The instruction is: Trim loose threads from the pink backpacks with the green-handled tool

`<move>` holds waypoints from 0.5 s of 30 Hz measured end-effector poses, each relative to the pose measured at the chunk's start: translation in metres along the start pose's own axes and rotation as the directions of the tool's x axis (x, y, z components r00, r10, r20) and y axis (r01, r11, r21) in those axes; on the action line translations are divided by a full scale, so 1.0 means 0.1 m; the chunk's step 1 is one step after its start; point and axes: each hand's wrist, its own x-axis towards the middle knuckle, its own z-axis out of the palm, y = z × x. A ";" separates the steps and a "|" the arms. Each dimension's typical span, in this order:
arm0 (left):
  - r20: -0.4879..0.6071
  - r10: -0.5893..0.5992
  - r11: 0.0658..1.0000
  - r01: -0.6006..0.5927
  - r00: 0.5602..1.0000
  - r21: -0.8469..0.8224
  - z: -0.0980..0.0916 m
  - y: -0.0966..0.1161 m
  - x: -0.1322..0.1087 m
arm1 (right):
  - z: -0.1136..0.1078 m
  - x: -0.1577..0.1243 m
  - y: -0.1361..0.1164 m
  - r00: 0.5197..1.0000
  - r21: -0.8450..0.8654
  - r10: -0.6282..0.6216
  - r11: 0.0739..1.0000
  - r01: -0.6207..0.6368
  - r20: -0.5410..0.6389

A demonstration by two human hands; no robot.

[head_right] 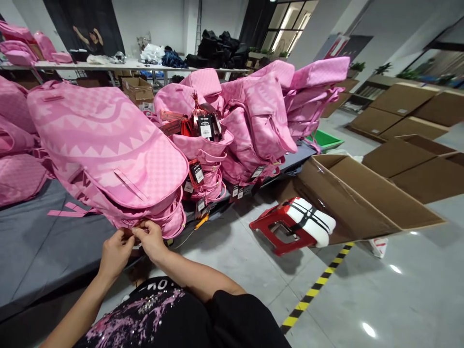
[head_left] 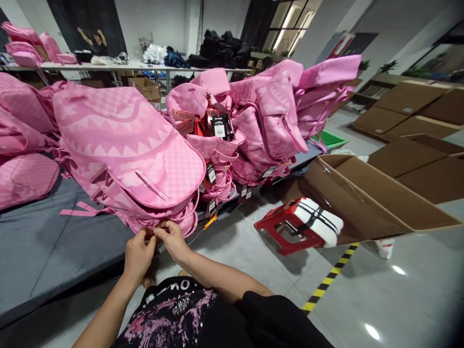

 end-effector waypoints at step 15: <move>0.062 0.009 1.000 -0.010 0.998 0.016 0.03 0.01 -0.02 | -0.03 0.00 0.02 1.000 -0.009 0.012 1.000 -0.012 0.014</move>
